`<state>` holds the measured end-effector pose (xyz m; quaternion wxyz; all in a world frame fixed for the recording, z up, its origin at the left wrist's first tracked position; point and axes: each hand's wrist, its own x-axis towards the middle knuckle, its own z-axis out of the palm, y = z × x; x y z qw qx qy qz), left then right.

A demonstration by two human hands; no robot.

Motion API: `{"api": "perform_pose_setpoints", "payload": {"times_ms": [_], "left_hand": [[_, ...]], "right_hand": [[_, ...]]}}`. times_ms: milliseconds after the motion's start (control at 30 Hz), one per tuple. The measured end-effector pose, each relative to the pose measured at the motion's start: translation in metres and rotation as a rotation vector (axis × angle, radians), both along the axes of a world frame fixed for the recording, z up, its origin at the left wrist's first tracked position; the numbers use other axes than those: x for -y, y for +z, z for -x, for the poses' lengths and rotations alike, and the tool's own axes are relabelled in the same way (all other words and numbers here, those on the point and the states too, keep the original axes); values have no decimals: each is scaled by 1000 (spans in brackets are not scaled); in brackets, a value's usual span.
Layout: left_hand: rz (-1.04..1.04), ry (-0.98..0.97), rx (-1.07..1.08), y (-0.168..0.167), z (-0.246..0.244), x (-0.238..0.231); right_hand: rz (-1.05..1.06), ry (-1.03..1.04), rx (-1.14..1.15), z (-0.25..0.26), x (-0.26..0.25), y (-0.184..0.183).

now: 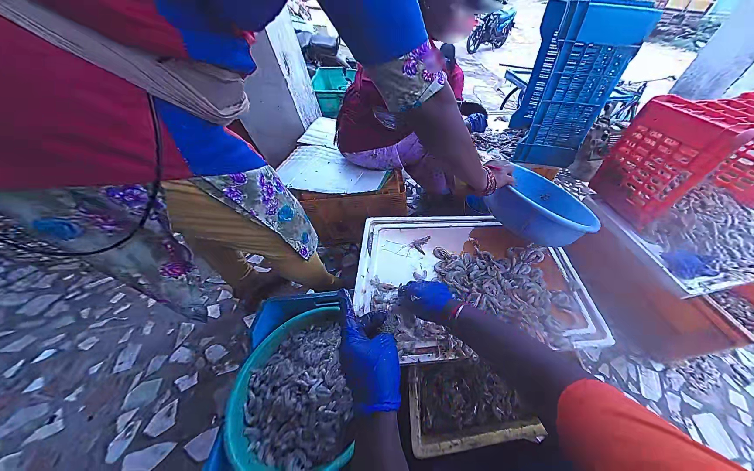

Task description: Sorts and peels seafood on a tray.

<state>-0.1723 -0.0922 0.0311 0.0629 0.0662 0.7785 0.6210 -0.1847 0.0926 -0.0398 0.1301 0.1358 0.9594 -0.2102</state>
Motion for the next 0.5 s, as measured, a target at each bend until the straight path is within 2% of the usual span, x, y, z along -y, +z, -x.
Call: {"api": "perform_pose_setpoints", "payload": {"times_ms": [67,200,333,500], "left_hand": [[103,-109,38,-2,1,2],[475,-362,146,-7,2,6],[817,-469,184,-5,-1,4],[975,-692,205,-11,-6,0]], "right_hand": [[-8,16,7,3,-1,-5],[-23,47,14,-9,-4,-11],[-53,92,83,-15,-4,-4],[-42,75,160,-1,-6,11]]}}
